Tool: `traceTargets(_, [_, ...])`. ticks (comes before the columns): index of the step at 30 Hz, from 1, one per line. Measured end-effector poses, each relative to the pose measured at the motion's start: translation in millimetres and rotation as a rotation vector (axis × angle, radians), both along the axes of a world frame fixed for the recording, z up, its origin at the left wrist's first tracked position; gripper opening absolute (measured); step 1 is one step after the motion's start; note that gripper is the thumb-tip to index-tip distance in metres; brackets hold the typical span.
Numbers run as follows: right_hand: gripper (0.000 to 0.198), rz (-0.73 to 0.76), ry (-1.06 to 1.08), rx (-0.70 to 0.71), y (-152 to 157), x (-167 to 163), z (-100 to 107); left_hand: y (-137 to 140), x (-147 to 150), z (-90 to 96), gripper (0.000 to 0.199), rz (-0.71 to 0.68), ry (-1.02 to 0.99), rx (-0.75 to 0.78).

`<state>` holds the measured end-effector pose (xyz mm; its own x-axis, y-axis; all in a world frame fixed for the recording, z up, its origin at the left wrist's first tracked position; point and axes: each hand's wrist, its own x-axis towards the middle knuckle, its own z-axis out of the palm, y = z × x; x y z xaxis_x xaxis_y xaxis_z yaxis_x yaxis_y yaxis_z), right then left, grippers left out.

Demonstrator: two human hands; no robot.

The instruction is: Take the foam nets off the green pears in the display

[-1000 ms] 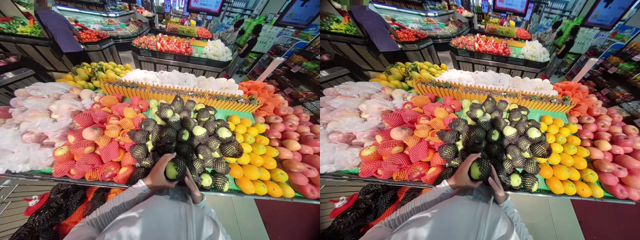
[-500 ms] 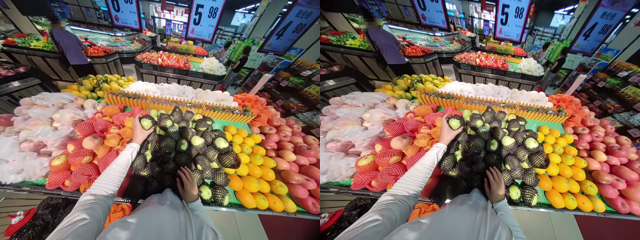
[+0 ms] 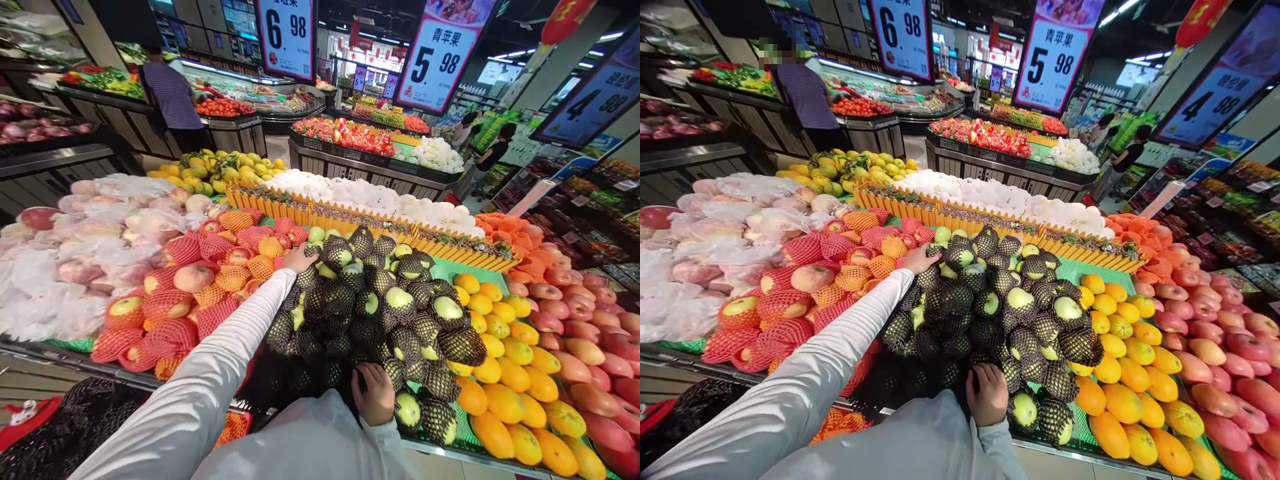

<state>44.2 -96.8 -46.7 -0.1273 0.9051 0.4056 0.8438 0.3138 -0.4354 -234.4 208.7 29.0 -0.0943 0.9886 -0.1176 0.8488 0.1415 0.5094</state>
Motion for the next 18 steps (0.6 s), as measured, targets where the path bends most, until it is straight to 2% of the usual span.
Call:
traceTargets(5, [0.015, -0.003, -0.049, -0.024, 1, -3, 1, -5, 5, 6.2, 0.079, 0.061, -0.004, 0.053])
traceTargets(9, [0.014, -0.020, -0.054, -0.041, -1, -4, 3, -16, 10, 11.9, 0.069, 0.109, -0.056, 0.220])
traceTargets(13, [0.016, -0.014, -0.052, -0.062, -4, -3, 5, -24, 13, 15.1, 0.066, 0.274, -0.329, 0.463])
traceTargets(15, [0.020, 0.011, -0.051, -0.062, -7, -1, 7, -27, 21, 20.5, 0.063, 0.322, -0.433, 0.519])
traceTargets(18, [0.031, 0.062, 0.003, -0.008, -18, 7, 10, -35, 45, 36.4, 0.054, 0.272, -0.564, 0.580])
